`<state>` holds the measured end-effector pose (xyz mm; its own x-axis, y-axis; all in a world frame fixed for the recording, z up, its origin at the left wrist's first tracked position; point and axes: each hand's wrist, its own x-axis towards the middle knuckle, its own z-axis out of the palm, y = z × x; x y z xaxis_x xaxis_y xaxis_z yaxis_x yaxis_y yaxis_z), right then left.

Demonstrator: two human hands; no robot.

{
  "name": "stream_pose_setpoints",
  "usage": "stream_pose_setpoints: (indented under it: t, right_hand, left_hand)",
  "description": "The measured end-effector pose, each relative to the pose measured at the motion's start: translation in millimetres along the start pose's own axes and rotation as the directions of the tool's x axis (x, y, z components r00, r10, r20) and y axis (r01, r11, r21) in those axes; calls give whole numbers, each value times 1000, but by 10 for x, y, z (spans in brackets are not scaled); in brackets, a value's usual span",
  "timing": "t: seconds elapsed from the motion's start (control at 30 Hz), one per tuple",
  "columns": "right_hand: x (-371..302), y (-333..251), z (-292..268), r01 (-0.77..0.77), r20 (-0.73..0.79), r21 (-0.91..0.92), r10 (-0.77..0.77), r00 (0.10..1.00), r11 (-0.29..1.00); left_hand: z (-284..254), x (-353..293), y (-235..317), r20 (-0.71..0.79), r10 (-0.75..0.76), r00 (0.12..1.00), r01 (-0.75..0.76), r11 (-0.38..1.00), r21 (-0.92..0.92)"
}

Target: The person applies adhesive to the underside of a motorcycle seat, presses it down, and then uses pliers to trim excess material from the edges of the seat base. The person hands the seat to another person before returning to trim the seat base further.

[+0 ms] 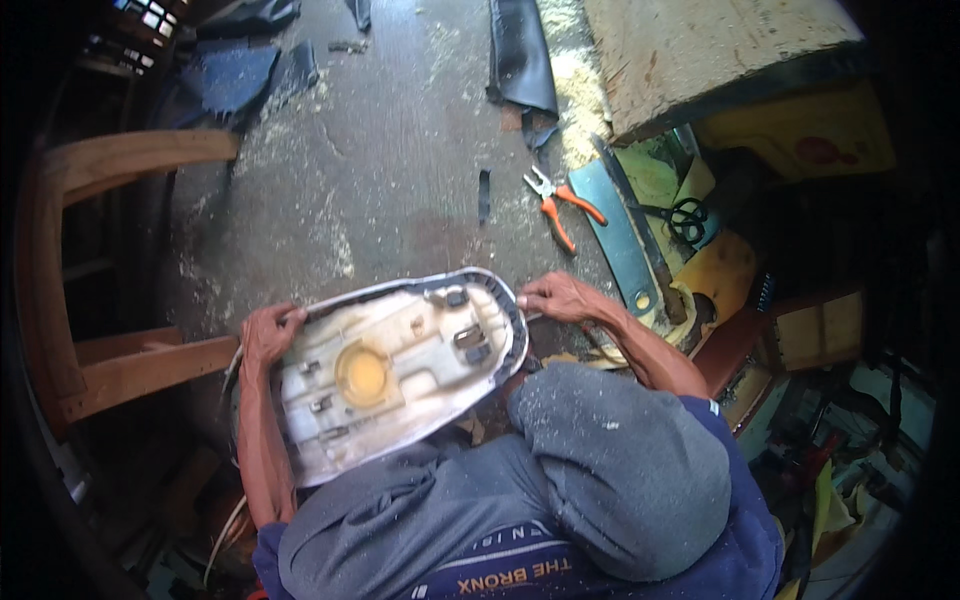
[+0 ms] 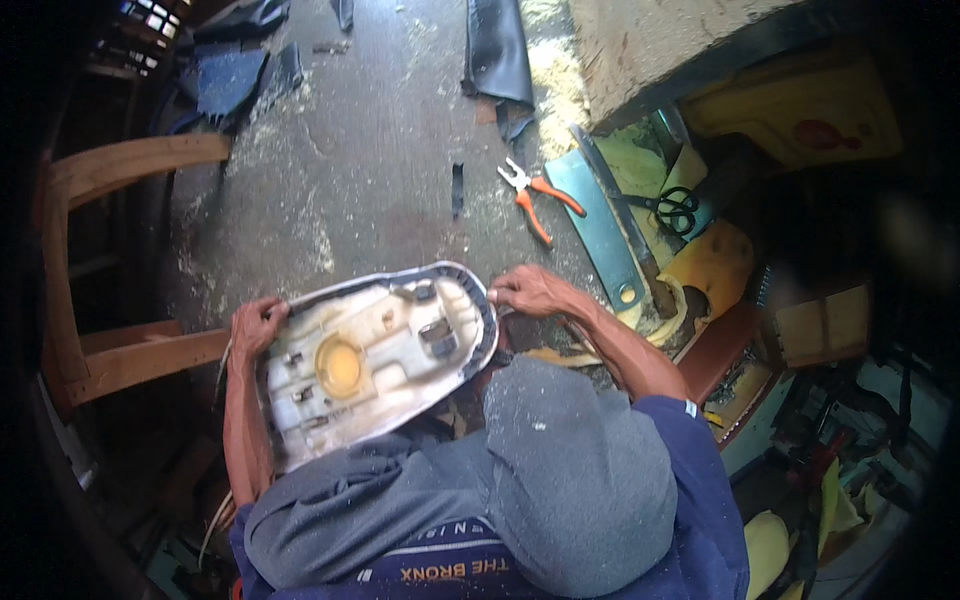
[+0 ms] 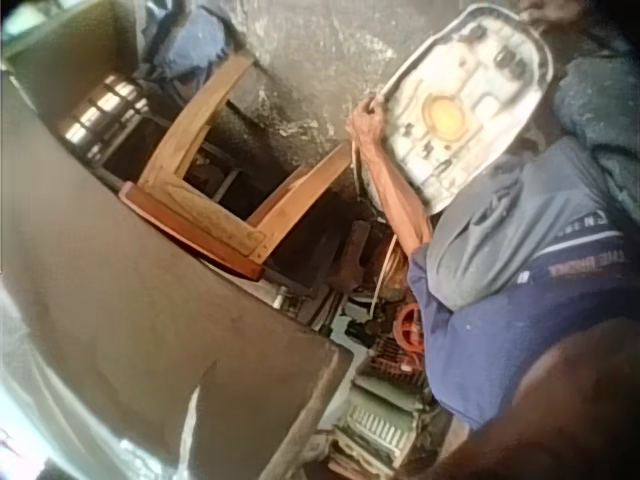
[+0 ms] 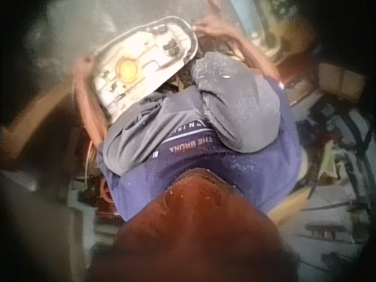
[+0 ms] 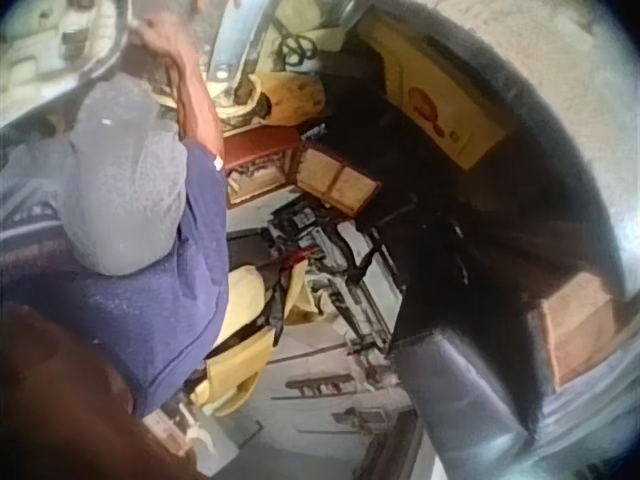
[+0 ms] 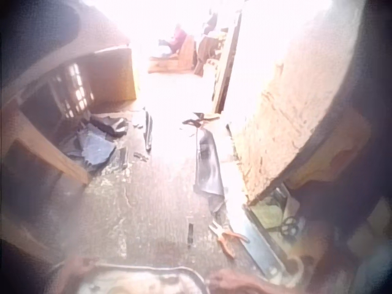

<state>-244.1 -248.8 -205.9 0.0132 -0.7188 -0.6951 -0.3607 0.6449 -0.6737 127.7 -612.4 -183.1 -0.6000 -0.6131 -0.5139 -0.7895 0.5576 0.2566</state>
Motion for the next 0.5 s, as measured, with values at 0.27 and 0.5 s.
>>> stream_pose_setpoints:
  t: [0.27,0.5]
  right_hand:
    - [-265,-294,-199,-68,-201,-274,11,979,959]
    - [-127,-589,-143,-142,-178,-518,56,982,843]
  left_hand:
    - [-67,-2,12,82,-20,996,23,999,-40]
    - [-42,3,-26,102,-22,995,25,999,-25]
